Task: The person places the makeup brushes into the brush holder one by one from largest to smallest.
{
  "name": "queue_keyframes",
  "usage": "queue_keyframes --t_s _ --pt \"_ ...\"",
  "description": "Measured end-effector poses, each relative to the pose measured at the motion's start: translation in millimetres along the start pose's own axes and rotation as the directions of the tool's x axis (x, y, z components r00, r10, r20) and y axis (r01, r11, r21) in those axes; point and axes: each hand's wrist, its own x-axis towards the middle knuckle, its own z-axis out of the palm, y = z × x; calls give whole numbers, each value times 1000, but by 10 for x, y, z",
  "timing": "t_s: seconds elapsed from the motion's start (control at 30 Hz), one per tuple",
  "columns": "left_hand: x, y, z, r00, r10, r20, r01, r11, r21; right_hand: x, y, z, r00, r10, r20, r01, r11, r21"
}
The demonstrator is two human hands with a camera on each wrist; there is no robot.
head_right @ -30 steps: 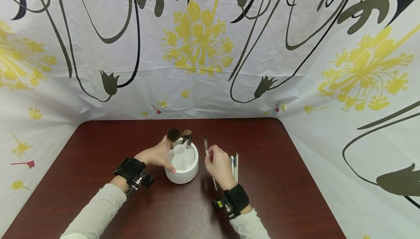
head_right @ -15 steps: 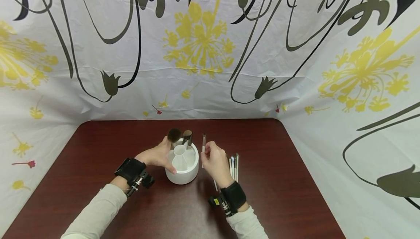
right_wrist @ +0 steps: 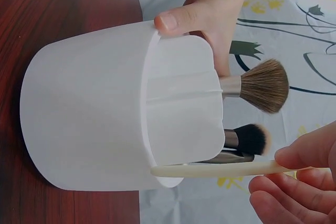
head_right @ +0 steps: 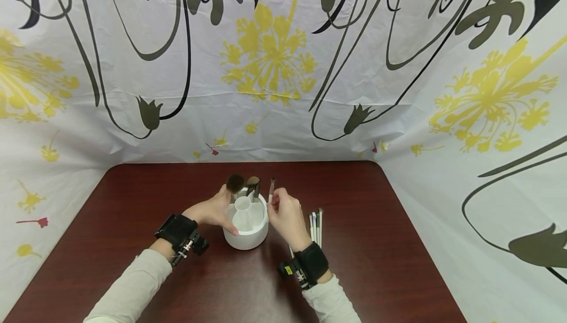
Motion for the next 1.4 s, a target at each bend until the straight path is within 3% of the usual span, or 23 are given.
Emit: queue_keyframes --t_s 1.1,1.4 --pt "3 -27 7 999 42 -11 -42 999 14 25 -66 175 999 -1 35 0 1000 24" --pt "14 -45 15 999 33 -14 -33 999 43 15 -61 240 998 -58 11 58 998 35"
